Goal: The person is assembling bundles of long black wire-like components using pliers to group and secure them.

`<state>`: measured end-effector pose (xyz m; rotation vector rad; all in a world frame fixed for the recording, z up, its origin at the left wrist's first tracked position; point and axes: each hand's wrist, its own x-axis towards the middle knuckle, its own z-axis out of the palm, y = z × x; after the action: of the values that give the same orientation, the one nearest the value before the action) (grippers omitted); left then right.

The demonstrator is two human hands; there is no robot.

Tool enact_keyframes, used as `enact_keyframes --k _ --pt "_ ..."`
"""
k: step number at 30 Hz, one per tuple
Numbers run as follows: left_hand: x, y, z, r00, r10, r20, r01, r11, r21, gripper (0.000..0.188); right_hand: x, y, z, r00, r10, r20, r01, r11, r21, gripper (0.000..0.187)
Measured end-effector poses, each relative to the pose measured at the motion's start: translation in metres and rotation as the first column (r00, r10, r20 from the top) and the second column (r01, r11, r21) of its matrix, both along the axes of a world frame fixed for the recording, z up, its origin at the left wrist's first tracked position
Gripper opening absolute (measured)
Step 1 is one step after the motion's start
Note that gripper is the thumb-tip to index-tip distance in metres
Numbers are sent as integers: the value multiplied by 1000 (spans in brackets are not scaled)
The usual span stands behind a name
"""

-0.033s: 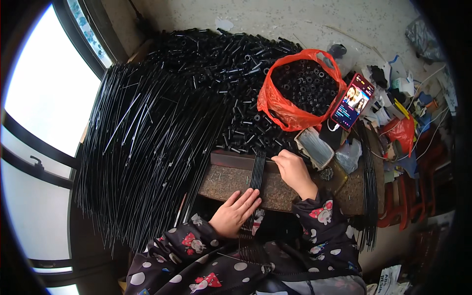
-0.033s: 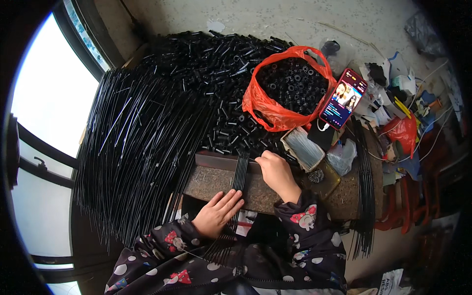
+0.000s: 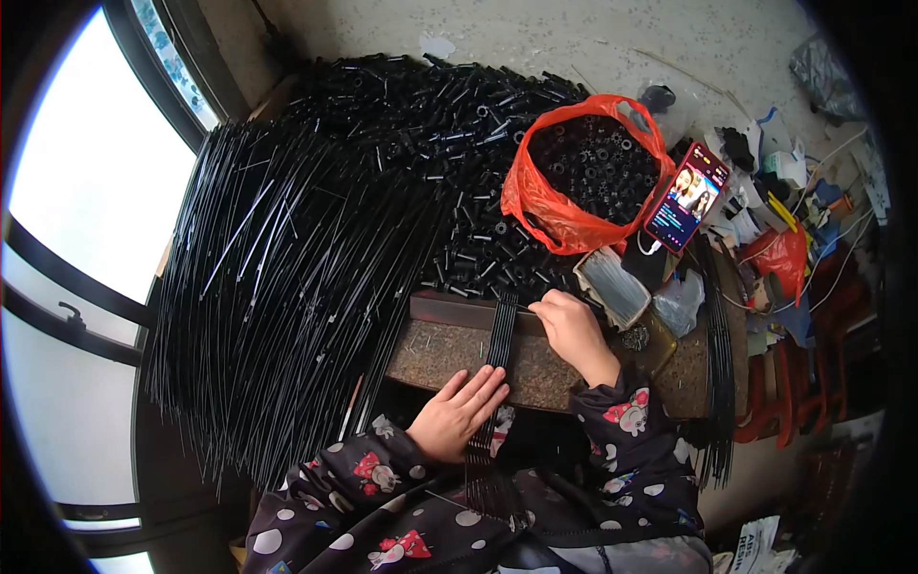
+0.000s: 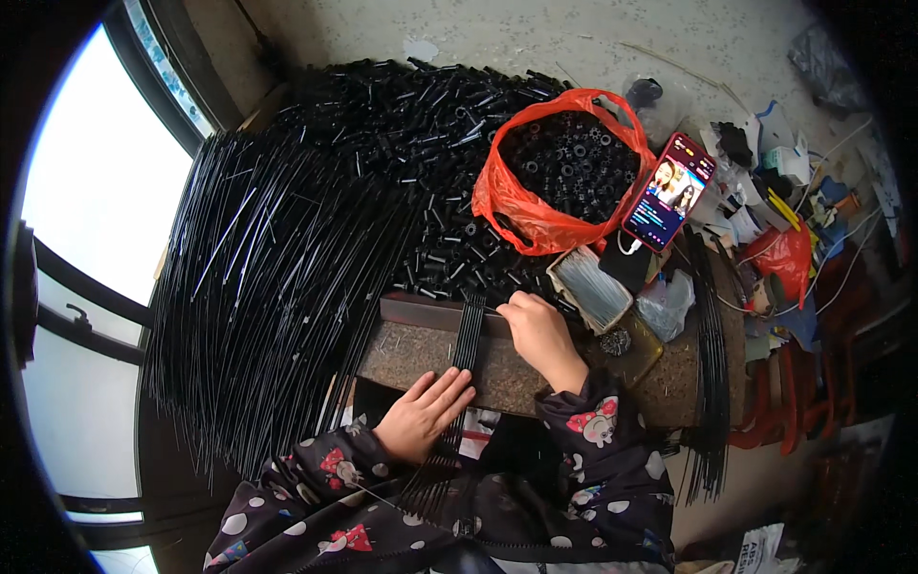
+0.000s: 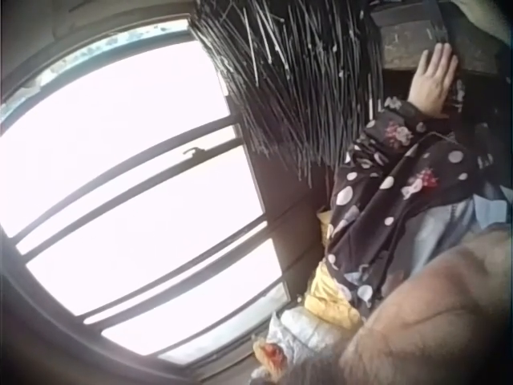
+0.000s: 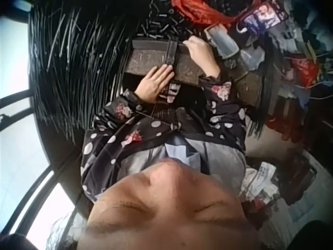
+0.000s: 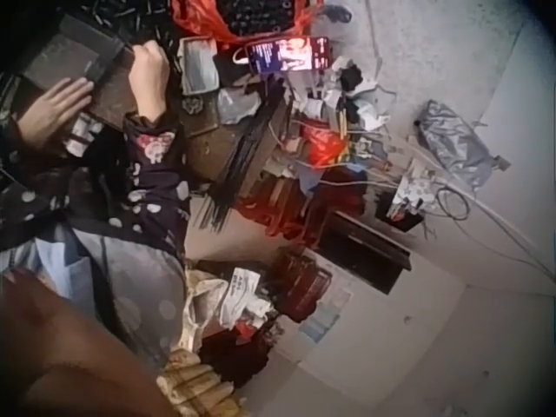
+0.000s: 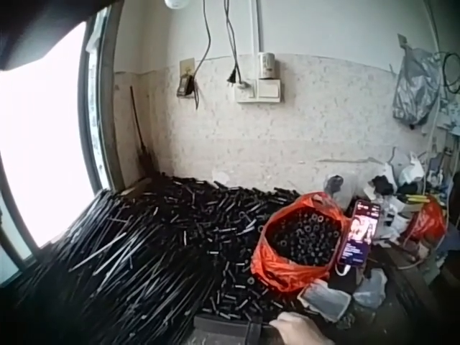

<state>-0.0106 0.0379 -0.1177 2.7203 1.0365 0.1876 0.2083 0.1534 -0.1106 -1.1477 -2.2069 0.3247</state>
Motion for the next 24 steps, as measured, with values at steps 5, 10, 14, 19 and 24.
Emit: enact_keyframes --k 5,10,14,19,24 --pt "1 0 2 995 12 100 -4 997 -81 77 3 11 2 996 85 16 -84 995 -61 12" --pt "-1 -1 1 994 11 110 -2 996 -84 78 -3 9 8 992 44 116 -41 999 -33 10" --pt "-2 -1 -2 986 26 165 -13 997 -79 78 -10 8 11 972 40 230 -46 999 23 8" --pt "-1 -1 -4 993 13 115 -9 999 -32 81 -2 15 0 995 91 32 -90 995 -34 9" --pt "-2 -2 0 990 15 137 -4 997 -75 86 -2 17 2 991 133 36 -131 990 -43 10"
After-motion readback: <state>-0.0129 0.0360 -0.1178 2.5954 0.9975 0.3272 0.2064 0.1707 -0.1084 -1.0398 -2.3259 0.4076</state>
